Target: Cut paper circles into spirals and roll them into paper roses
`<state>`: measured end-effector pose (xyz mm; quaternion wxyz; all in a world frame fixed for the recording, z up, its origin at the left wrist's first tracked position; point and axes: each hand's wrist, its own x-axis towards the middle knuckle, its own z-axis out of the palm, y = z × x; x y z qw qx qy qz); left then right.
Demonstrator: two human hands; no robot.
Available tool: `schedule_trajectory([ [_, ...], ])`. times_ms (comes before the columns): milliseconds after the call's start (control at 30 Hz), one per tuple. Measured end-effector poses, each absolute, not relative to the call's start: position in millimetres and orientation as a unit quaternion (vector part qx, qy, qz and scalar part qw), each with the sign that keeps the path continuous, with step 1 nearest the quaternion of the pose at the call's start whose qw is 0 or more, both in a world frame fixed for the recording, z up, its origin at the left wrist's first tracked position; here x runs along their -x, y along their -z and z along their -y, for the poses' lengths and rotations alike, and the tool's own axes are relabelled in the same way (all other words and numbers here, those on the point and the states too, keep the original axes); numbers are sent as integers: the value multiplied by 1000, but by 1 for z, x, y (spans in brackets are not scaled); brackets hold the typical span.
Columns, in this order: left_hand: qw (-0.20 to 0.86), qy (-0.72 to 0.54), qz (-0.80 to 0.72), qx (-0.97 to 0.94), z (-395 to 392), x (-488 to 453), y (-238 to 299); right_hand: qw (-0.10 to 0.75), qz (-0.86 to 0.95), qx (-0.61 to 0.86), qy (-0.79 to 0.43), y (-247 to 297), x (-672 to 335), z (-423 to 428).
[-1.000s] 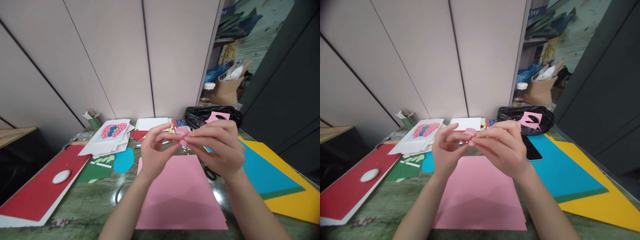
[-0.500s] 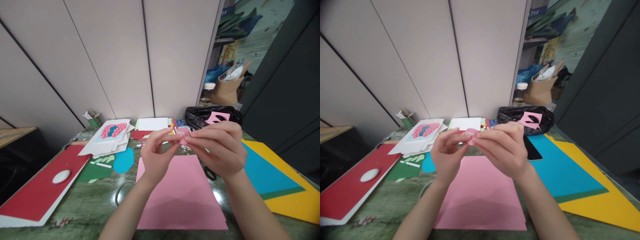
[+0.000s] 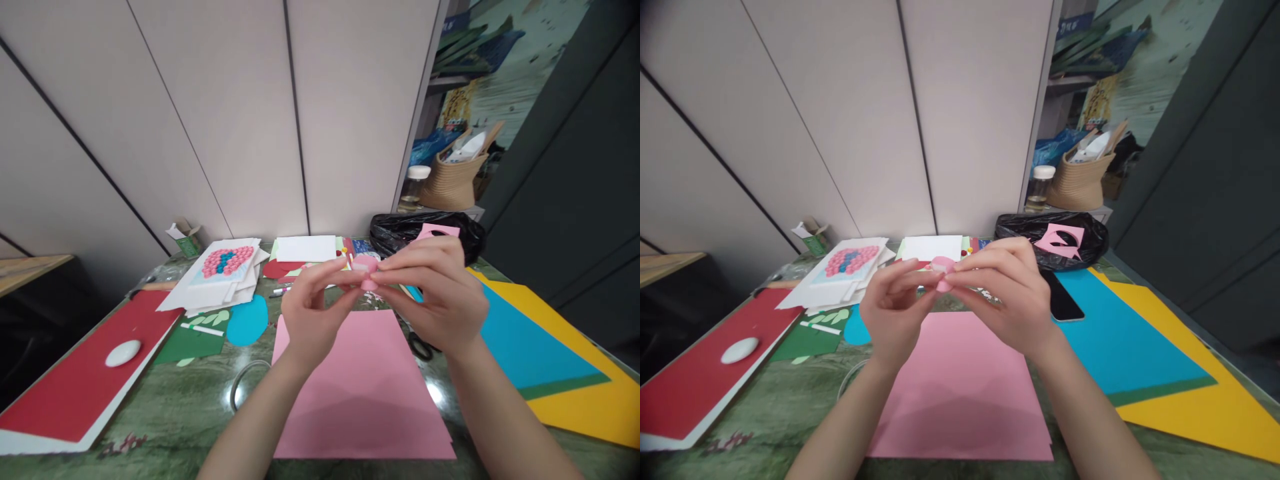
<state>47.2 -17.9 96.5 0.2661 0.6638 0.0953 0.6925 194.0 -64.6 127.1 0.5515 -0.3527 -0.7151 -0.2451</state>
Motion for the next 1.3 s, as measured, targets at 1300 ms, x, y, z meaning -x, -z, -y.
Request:
schedule_trajectory([
  [1300, 269, -666, -62, -693, 17, -40, -104, 512, 701, 348, 354, -132, -195, 69],
])
